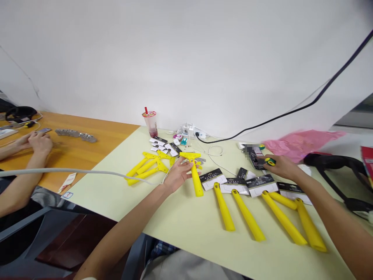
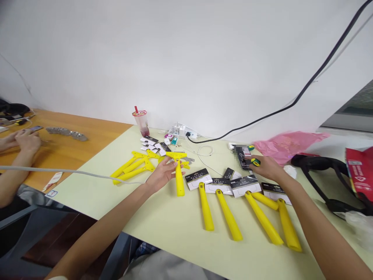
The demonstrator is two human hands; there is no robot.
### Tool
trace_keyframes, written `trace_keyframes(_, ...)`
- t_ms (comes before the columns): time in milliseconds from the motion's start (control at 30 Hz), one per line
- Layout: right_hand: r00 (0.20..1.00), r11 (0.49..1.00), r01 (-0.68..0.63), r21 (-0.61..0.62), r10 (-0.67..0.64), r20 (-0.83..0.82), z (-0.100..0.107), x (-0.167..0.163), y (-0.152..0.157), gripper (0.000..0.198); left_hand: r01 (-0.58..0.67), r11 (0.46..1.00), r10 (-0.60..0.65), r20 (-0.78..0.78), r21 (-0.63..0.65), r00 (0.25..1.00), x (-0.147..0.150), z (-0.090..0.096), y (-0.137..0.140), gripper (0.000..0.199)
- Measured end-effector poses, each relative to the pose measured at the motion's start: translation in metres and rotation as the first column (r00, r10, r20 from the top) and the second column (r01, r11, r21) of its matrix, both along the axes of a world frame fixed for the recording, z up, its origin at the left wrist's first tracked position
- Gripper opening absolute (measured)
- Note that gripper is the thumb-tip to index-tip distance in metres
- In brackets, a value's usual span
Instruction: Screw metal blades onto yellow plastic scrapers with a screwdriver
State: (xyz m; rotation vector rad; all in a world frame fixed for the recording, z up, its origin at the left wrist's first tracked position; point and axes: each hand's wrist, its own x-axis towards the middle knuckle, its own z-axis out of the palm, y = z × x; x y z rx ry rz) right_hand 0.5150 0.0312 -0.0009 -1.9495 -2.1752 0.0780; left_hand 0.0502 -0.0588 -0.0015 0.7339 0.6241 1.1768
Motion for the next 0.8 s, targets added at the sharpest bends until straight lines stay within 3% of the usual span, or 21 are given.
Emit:
trace_keyframes(100,0.999,0.998,0.021,-0.065,-0.020,0.027,0.001,0.000,0.003,0.057,0.035,0.999,-0.035,0.001,0.012,0.999,0.000,-0.003,0.000,0.040)
trace_keyframes(800,0.991,0.998,0.009,-0.056,-0.001,0.135,0.001,0.007,0.062,0.056,0.055,0.996,-0.055,0.008,-0.068,0.998,0.006,0.002,-0.005,0.035)
